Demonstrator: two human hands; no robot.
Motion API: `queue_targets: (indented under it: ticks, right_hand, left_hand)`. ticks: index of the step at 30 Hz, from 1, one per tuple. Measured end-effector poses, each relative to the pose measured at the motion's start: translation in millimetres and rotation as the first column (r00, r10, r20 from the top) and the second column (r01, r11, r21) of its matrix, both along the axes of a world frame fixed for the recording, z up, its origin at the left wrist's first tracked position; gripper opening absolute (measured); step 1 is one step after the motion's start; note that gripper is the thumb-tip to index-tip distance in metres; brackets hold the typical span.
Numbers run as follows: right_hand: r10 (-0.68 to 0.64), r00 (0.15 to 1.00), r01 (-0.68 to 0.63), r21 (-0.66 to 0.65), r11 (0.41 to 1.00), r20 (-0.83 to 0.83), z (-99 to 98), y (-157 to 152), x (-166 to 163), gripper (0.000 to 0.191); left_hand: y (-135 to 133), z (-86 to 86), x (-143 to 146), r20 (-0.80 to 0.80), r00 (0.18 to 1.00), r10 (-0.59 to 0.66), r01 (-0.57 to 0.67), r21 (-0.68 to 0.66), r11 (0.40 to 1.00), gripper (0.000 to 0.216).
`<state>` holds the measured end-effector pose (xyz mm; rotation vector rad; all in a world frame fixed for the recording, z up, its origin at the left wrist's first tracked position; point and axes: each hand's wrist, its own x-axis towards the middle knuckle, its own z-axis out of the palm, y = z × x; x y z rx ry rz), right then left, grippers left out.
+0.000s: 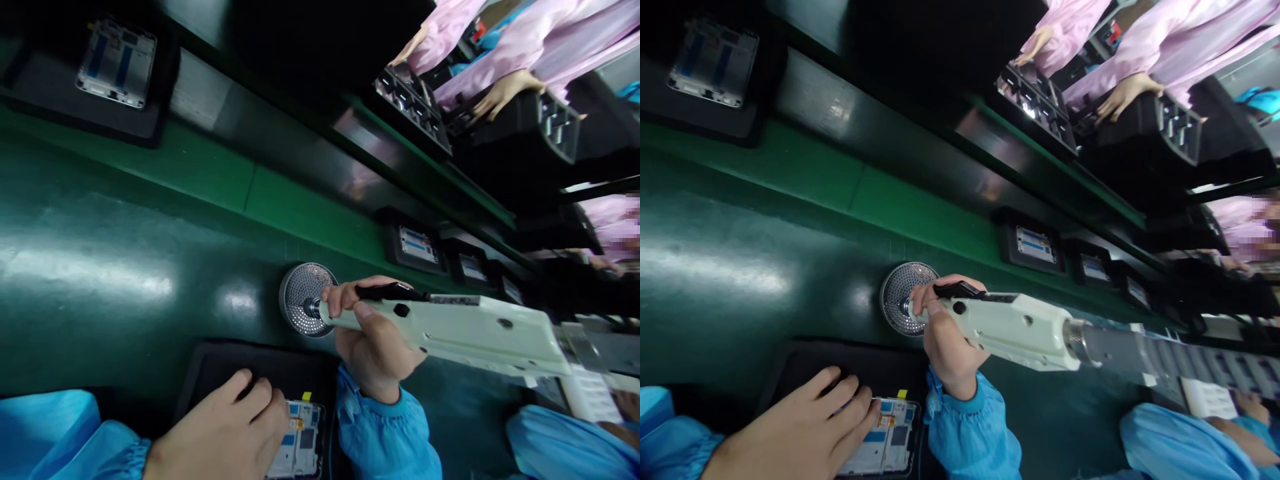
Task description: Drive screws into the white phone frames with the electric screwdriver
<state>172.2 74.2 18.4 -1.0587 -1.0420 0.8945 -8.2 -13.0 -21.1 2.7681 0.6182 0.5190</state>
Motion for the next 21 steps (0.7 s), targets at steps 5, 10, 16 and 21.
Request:
queue_targets:
  ticks: [5, 10, 16, 21]
  right_hand:
    - [-0.045, 0.999, 0.046, 0.018, 0.999, -0.03, 17.9, -6.4, 11.3, 0.025]
    - [-0.145, 0.987, 0.145, -0.002, 0.989, -0.074, 57.4, -23.0, 35.1, 0.023]
    - [-0.166, 0.986, 0.166, 0.012, 0.986, -0.001, 75.8, -30.3, 34.0, 0.018]
    - [-0.148, 0.989, 0.148, -0.051, 0.988, 0.016, 69.0, -51.9, 19.5, 0.018]
  left_hand:
    - [-0.1, -2.1, 0.0, 0.007, 1.0, 0.017, -0.017, 0.001, 1.0, 0.03]
    - [-0.9, -1.2, -1.2, -0.014, 1.0, 0.015, -0.015, -0.015, 1.0, 0.035]
    - [0.0, 4.2, -2.2, -0.03, 1.0, 0.001, -0.003, -0.064, 0.998, 0.06]
    - [-7.3, 5.0, -6.7, -0.047, 0.996, 0.071, -0.077, -0.144, 0.987, 0.067]
